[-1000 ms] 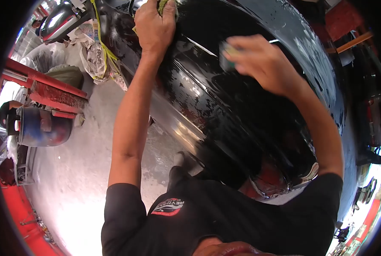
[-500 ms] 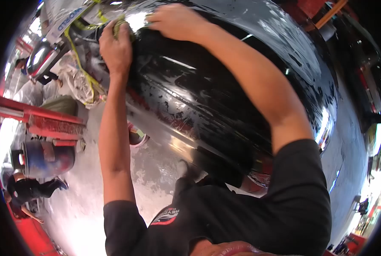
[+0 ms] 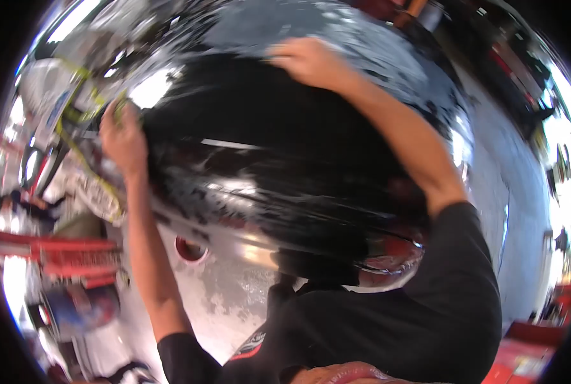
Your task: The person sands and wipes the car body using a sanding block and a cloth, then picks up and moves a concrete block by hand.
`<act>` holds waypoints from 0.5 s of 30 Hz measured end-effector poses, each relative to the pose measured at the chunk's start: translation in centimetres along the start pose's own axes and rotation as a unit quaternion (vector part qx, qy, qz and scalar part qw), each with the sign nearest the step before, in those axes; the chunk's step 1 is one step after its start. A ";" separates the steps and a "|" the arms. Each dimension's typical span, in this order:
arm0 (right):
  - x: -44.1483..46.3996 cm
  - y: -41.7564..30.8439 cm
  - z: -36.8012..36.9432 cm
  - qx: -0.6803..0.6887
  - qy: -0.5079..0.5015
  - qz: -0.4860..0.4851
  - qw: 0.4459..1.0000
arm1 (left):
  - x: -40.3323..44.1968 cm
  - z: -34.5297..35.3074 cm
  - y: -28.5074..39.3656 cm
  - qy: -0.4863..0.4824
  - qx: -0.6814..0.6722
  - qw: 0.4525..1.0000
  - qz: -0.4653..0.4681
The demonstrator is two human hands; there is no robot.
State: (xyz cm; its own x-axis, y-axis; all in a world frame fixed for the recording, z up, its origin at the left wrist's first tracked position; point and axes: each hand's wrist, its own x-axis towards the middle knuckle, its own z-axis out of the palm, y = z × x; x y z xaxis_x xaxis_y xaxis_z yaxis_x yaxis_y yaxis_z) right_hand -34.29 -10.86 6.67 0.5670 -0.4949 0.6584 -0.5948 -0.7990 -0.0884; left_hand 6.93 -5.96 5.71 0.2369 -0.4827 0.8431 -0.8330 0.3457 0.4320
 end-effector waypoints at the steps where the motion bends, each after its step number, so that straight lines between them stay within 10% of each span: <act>1: 2.6 -0.4 2.2 -0.046 0.006 0.005 0.999 | 0.1 0.2 -0.3 0.000 0.005 1.000 0.003; 6: 3.6 -2.8 1.9 -0.013 -0.043 0.121 0.992 | 0.0 -0.3 0.1 -0.030 0.016 0.999 0.018; 11: -14.4 1.2 -11.0 -0.024 0.018 0.094 0.995 | -0.2 -0.2 1.0 -0.042 0.022 0.999 -0.011; 15: -24.7 2.6 -19.0 -0.070 -0.002 0.273 0.960 | 0.5 0.3 -0.1 -0.070 0.031 0.997 -0.015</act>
State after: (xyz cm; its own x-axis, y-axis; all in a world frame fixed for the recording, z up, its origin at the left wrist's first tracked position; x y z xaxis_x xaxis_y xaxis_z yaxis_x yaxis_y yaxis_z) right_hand -60.61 5.78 4.37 0.1514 -0.8278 0.5402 -0.8739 -0.3675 -0.3181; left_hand 6.98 -6.47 5.97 0.1944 -0.6013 0.7750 -0.8569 0.2803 0.4325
